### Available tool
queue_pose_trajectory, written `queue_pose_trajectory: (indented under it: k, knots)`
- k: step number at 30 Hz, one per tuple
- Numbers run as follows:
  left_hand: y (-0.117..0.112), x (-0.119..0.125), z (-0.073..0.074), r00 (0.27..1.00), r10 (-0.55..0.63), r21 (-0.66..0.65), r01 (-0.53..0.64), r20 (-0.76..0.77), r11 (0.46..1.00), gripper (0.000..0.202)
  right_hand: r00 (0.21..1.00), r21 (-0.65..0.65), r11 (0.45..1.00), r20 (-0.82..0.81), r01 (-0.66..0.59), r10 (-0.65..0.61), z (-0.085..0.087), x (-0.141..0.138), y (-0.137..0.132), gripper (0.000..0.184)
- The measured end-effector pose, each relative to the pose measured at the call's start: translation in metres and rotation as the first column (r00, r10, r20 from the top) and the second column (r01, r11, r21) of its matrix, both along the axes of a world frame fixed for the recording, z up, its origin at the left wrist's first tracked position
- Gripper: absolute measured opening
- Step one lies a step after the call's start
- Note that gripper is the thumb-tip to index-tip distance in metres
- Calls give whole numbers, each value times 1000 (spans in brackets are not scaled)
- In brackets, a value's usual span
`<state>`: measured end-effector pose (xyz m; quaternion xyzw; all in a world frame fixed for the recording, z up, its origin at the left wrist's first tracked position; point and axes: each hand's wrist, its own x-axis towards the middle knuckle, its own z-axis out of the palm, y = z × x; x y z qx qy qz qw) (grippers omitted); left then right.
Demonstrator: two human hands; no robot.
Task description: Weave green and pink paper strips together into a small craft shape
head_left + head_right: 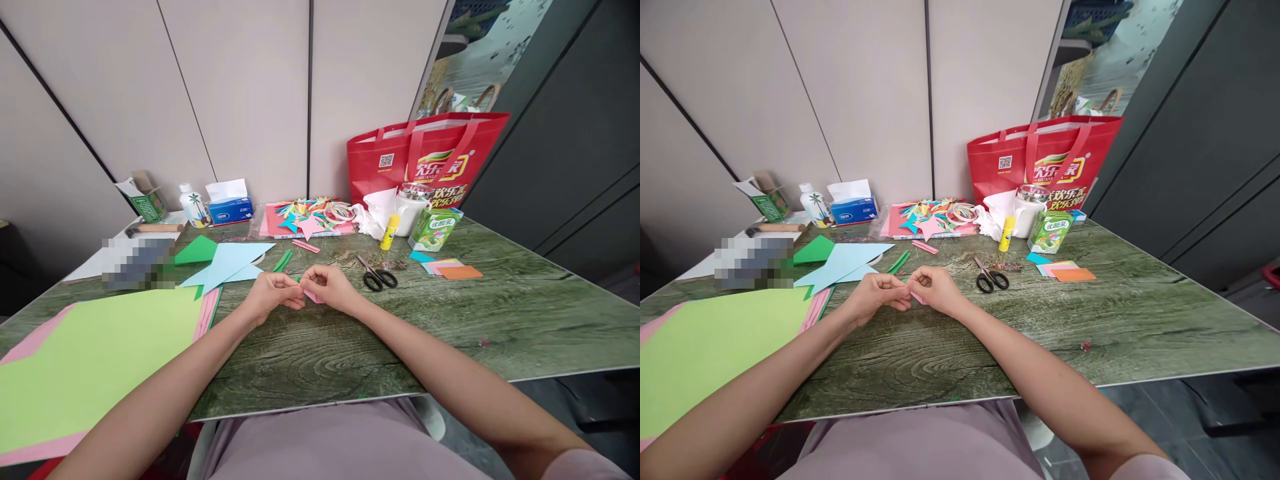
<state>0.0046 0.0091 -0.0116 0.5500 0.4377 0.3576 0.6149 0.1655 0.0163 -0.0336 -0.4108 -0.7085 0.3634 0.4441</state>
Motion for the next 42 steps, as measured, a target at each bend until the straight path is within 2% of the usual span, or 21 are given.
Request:
queue_pose_trajectory:
  k: [8, 18, 25, 30, 33, 36, 40, 42]
  knots:
    - [1, 0, -3, 999, 23, 35, -22, -26, 999, 23, 999, -31, 999, -10, -42, 42, -2, 1, 1, 16]
    - [-2, 0, 4, 988, -109, 91, 120, -113, 989, 20, 998, -50, 997, -8, -56, 55, 4, 2, -2, 20]
    - [-7, 4, 7, 986, -72, 142, 93, -150, 985, 25, 1000, -8, 1000, 18, -17, 17, 7, 0, -6, 17]
    - [-7, 4, 8, 980, -113, 198, 144, -162, 969, 27, 997, 12, 999, 51, -51, 51, 9, 0, -8, 16]
    - [-6, 4, 6, 978, -136, 192, 165, -157, 967, 28, 999, 21, 1000, 44, -22, 21, 7, 1, -6, 18]
    - [-4, 4, 4, 984, -122, 181, 145, -131, 973, 28, 1000, -12, 1000, -12, -28, 27, 5, 2, -2, 20]
    - [-1, 3, 3, 996, -32, 204, 48, -83, 978, 26, 984, -93, 987, -138, -129, 116, 4, 4, 1, 23]
    - [1, 2, 3, 999, 13, 226, -2, -47, 974, 25, 971, -148, 977, -207, -151, 119, 4, 5, 2, 26]
